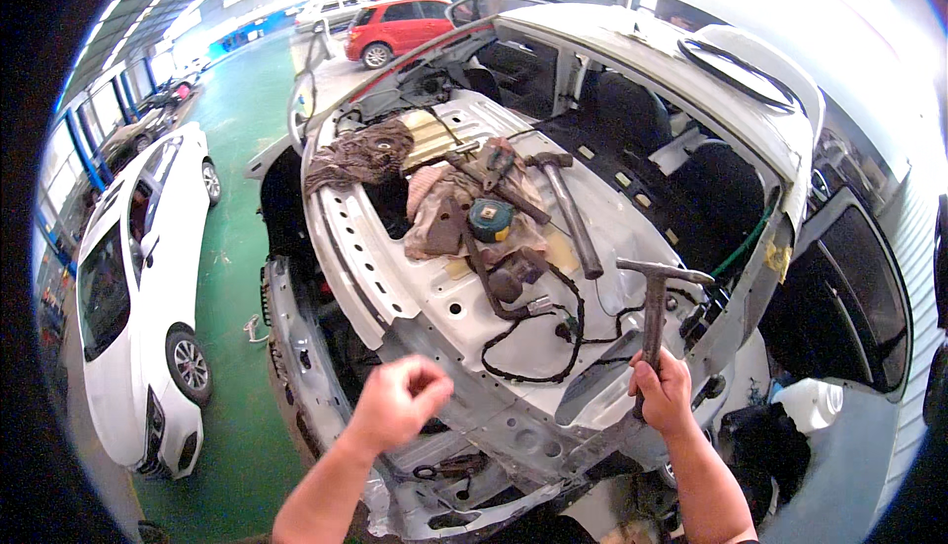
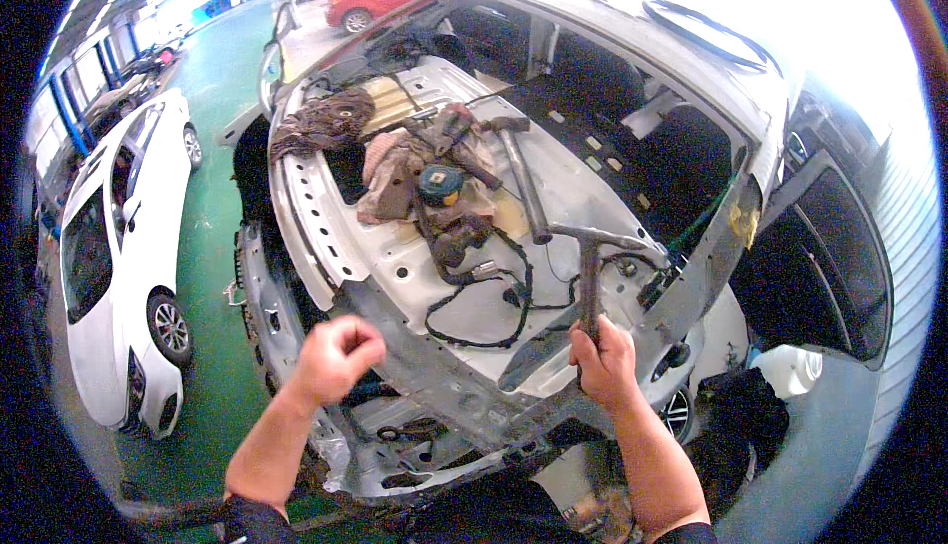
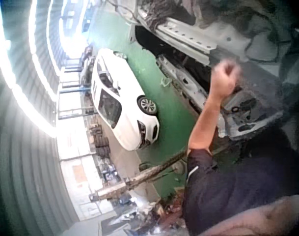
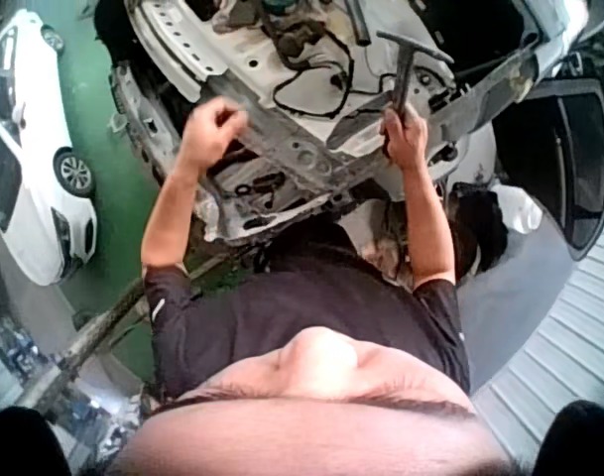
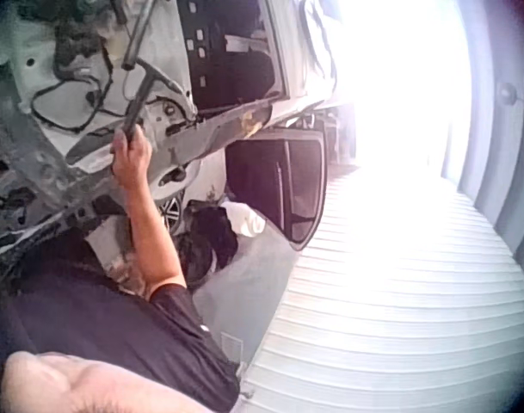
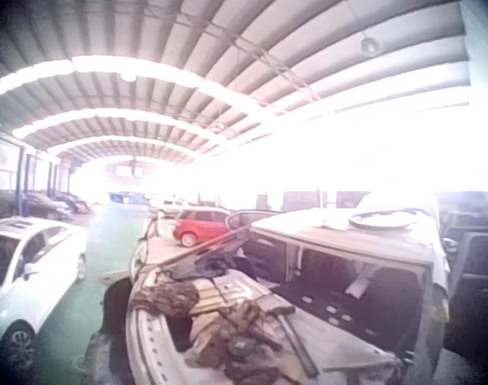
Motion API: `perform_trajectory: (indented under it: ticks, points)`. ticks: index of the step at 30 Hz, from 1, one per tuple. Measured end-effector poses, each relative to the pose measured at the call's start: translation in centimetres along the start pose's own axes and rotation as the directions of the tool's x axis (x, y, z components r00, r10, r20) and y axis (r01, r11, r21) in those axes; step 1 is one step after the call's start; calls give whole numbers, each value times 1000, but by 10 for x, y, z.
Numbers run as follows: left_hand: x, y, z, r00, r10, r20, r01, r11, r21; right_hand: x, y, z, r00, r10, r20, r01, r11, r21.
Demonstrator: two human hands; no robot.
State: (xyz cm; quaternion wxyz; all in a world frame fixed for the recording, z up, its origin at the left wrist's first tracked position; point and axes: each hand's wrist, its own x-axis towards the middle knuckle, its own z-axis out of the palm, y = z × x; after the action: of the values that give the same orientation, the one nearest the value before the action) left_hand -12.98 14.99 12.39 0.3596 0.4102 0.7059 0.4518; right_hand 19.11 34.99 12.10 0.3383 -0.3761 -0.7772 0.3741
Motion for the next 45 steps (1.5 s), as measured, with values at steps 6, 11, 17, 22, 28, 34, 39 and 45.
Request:
perform_trajectory:
  ticks: [6,11,17,22,28,34,39,45]
  points:
    - [146,30,63,802,597,6,-368,487,792,1,6,-3,999,47,-14,-48,996,-73]
    - [182,15,85,872,486,62,-331,490,807,5,6,-1,999,6,-42,-14,981,-193]
    - [149,41,56,806,585,-85,-390,635,667,6,3,2,999,6,-41,-12,989,-148]
    - [48,70,7,781,590,-204,-409,731,546,2,2,-3,998,-31,-60,22,989,-145]
    - [-166,35,-72,695,420,-583,-256,903,345,2,24,3,975,-213,-63,168,893,-417]
    - [-400,-10,-41,289,-26,-957,-100,993,-58,-7,17,12,980,-201,-10,190,941,-280]
    - [-538,-59,29,227,-300,-927,-239,905,-351,-9,40,9,953,-295,-62,265,919,-292]
    - [-592,-97,106,126,-564,-816,-422,714,-558,-4,50,8,955,-294,-47,279,937,-210]
